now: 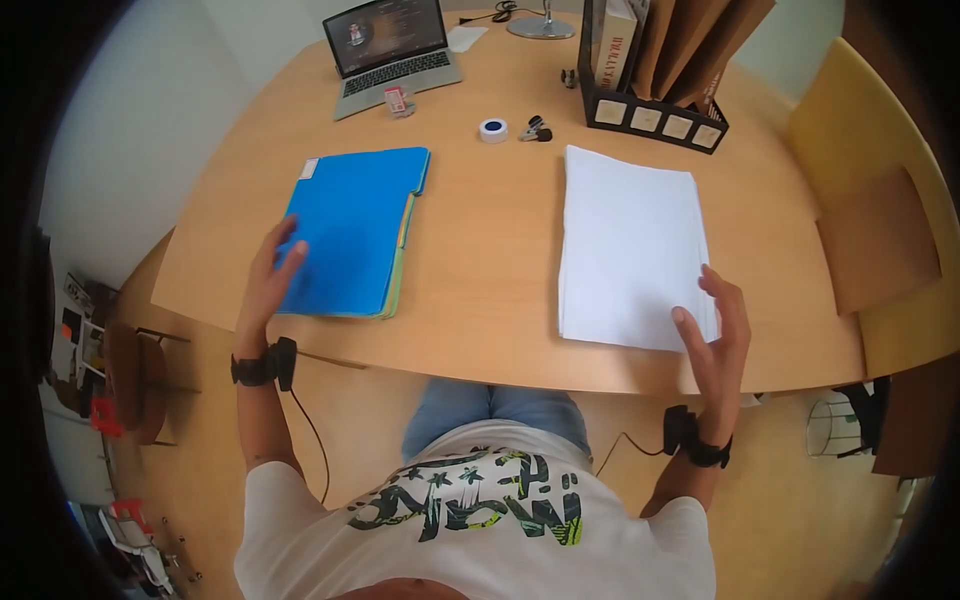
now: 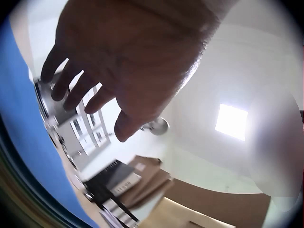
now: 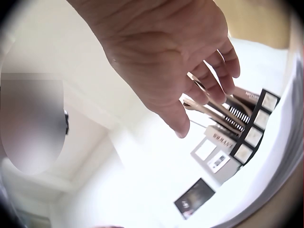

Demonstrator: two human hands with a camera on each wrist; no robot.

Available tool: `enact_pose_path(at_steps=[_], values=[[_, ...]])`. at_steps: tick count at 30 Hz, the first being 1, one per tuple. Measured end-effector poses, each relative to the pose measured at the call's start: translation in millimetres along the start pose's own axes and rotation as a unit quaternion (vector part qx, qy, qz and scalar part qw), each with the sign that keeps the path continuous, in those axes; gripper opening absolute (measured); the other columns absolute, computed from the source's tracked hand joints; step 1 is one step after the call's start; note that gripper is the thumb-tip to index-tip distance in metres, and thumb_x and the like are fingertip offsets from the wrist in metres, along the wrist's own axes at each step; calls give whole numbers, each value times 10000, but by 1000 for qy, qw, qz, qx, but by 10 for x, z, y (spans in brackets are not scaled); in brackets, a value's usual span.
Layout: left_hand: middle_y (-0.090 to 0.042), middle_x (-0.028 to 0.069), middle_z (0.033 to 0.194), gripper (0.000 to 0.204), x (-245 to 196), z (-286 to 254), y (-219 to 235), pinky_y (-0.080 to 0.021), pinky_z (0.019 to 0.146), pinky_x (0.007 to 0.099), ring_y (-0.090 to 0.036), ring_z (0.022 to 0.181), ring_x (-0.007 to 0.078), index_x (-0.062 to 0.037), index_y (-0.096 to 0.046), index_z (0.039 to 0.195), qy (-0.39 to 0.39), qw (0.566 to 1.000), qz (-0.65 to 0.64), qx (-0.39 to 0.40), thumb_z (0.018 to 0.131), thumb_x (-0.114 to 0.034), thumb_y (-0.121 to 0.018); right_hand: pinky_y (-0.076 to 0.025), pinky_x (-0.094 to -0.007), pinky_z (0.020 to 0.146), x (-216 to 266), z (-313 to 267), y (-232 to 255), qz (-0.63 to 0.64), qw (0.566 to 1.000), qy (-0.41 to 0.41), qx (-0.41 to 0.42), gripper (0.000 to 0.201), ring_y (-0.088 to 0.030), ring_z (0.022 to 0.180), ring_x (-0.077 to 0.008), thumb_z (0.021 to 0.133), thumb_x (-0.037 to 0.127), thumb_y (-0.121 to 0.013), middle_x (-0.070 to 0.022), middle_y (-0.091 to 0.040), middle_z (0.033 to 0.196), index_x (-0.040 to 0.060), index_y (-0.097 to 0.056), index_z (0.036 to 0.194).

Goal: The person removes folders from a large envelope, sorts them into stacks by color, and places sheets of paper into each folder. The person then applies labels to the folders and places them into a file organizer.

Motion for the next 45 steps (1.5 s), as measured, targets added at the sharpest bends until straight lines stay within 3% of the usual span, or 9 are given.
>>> enact_pose_path(at_steps=[3,6,9,15,30,33,36,39,45], values=[[-477,233,1334,722,1097,59,352,-373,1021,374,-468,1233,309,7,-372,1390,75,987,91,-107,868,-417,-635,-380,-401,1000,127,-81,-368,-54,997,54,12,580,-461,1197,-301,747,211,-758,-147,-502,1276,41,-541,1257],[-478,248,1326,794,1094,-18,283,-368,1030,377,-464,1235,320,23,-327,1407,166,975,-142,-39,831,-390,-684,-363,-425,1011,241,-62,-702,-71,992,94,42,632,-436,1218,-337,724,269,-774,-156,-492,1293,52,-537,1268],[-475,232,1339,799,949,-27,205,-355,1042,408,-453,1249,312,-6,-313,1424,138,988,-60,-19,810,-327,-711,-358,-440,1011,338,-105,-924,-67,988,120,74,647,-433,1217,-355,712,303,-774,-162,-491,1295,49,-539,1259],[-503,236,1288,855,764,24,20,-438,963,371,-501,1176,296,26,-283,1426,119,987,-103,29,768,-254,-752,-351,-452,1015,422,-148,-1129,-102,974,158,127,652,-439,1201,-374,702,319,-775,-163,-491,1288,62,-538,1252],[-431,234,1384,768,675,-76,-195,-367,1008,414,-428,1265,339,-14,-282,1439,86,990,-111,29,852,-329,-664,-299,-491,1042,312,-203,-1164,-157,966,143,144,857,-368,1269,-389,609,567,-767,-175,-439,1341,65,-527,1261],[-430,208,1397,717,450,-190,-115,-367,1011,415,-427,1269,333,-24,-349,1412,55,997,-23,-55,841,-308,-676,-298,-490,1043,303,-206,-1180,-162,965,146,148,847,-368,1271,-384,614,554,-771,-175,-439,1343,63,-528,1260],[-476,164,1367,663,-66,-327,-195,-370,1016,419,-452,1248,331,-34,-460,1340,-148,987,65,-20,793,-301,-721,-298,-487,1044,314,-207,-1165,-167,964,141,153,839,-370,1272,-379,615,538,-777,-172,-439,1344,61,-530,1259],[-541,126,1295,607,-517,-446,-451,-393,992,414,-491,1198,324,-49,-557,1237,-272,951,111,95,723,-296,-766,-300,-483,1044,333,-211,-1176,-168,964,138,153,833,-372,1272,-376,611,522,-785,-170,-441,1343,61,-532,1257],[-587,95,1223,560,-544,-406,-633,-410,946,410,-530,1123,298,-75,-632,1126,-236,960,71,130,633,-272,-809,-301,-482,1047,359,-200,-1159,-138,969,139,152,865,-383,1264,-373,595,518,-793,-163,-449,1338,68,-514,1279]])
Point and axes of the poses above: each hand's wrist, its own z-axis towards the middle knuckle, its own y-axis out of the back of the hand, x = y × z, the point moved 6 cm from there along z, towards the middle knuckle
